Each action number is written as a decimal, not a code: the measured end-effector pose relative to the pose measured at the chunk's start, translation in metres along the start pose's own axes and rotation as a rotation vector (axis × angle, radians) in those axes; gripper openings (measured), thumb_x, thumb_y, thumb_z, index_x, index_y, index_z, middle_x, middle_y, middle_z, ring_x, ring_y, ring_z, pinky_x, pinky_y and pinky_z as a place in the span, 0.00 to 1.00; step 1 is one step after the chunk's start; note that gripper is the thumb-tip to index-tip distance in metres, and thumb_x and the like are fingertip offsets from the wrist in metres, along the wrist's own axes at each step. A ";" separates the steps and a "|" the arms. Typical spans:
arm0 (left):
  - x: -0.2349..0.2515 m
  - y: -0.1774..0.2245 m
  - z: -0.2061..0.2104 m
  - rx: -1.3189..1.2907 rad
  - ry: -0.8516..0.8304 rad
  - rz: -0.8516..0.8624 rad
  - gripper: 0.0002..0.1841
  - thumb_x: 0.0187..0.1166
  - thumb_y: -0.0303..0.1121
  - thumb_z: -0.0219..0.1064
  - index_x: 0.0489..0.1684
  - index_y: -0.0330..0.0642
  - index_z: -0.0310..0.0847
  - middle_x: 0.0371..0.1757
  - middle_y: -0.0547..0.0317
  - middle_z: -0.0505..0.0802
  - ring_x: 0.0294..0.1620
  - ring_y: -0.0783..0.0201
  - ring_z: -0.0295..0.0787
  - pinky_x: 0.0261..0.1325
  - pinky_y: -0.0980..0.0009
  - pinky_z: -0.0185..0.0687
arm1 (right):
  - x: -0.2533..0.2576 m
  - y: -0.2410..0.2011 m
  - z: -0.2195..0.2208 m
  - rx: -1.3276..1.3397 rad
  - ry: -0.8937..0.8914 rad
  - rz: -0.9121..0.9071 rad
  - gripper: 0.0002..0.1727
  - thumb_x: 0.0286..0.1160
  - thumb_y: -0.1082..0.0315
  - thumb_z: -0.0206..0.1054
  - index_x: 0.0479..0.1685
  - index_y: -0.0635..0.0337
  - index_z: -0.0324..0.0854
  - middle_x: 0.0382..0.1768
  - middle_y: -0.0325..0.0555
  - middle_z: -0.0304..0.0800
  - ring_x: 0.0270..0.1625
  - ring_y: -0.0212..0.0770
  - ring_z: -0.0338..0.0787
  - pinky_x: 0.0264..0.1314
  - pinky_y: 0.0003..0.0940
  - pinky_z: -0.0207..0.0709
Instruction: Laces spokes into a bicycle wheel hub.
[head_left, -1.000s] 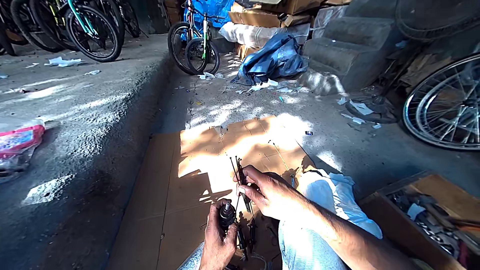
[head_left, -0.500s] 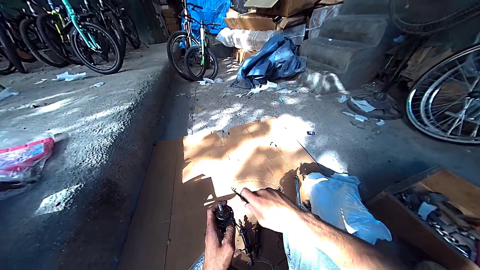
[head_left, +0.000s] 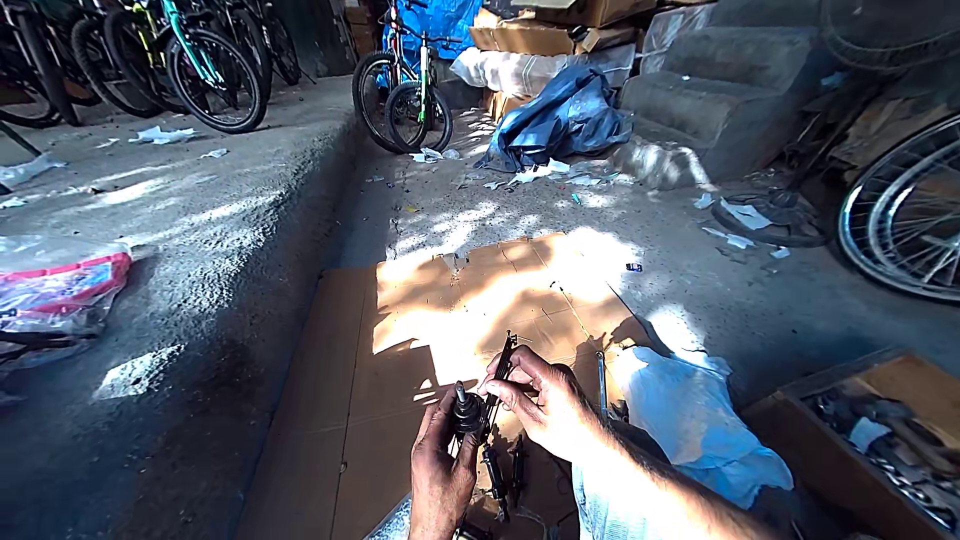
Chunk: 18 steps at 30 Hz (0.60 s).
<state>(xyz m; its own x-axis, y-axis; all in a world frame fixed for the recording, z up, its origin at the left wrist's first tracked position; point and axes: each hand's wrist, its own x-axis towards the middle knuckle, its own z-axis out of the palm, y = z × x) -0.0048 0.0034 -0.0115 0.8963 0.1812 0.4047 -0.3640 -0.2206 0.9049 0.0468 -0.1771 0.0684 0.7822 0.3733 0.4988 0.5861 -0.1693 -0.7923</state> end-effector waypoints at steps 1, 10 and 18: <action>0.000 0.000 0.000 0.002 0.005 0.004 0.29 0.70 0.28 0.72 0.74 0.28 0.77 0.62 0.47 0.89 0.58 0.58 0.92 0.62 0.65 0.93 | 0.000 0.001 0.000 -0.014 -0.001 0.004 0.10 0.86 0.59 0.66 0.55 0.52 0.82 0.40 0.31 0.95 0.39 0.26 0.94 0.44 0.26 0.91; 0.000 -0.002 0.000 0.067 0.051 0.025 0.26 0.66 0.30 0.74 0.67 0.33 0.85 0.56 0.53 0.90 0.51 0.64 0.93 0.56 0.69 0.95 | -0.013 0.000 0.010 -0.301 0.048 -0.056 0.13 0.87 0.51 0.64 0.51 0.48 0.86 0.36 0.31 0.95 0.37 0.26 0.93 0.39 0.29 0.88; 0.001 -0.004 -0.001 0.075 0.030 0.052 0.23 0.64 0.30 0.76 0.61 0.36 0.88 0.56 0.54 0.91 0.51 0.62 0.93 0.56 0.67 0.94 | -0.014 0.001 0.012 -0.392 0.052 -0.089 0.14 0.87 0.50 0.63 0.50 0.48 0.87 0.28 0.33 0.91 0.29 0.29 0.89 0.30 0.31 0.83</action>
<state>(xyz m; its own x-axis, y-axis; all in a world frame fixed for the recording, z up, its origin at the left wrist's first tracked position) -0.0026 0.0054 -0.0148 0.8683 0.1958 0.4558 -0.3891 -0.3014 0.8705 0.0344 -0.1718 0.0565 0.7286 0.3574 0.5843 0.6803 -0.4769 -0.5566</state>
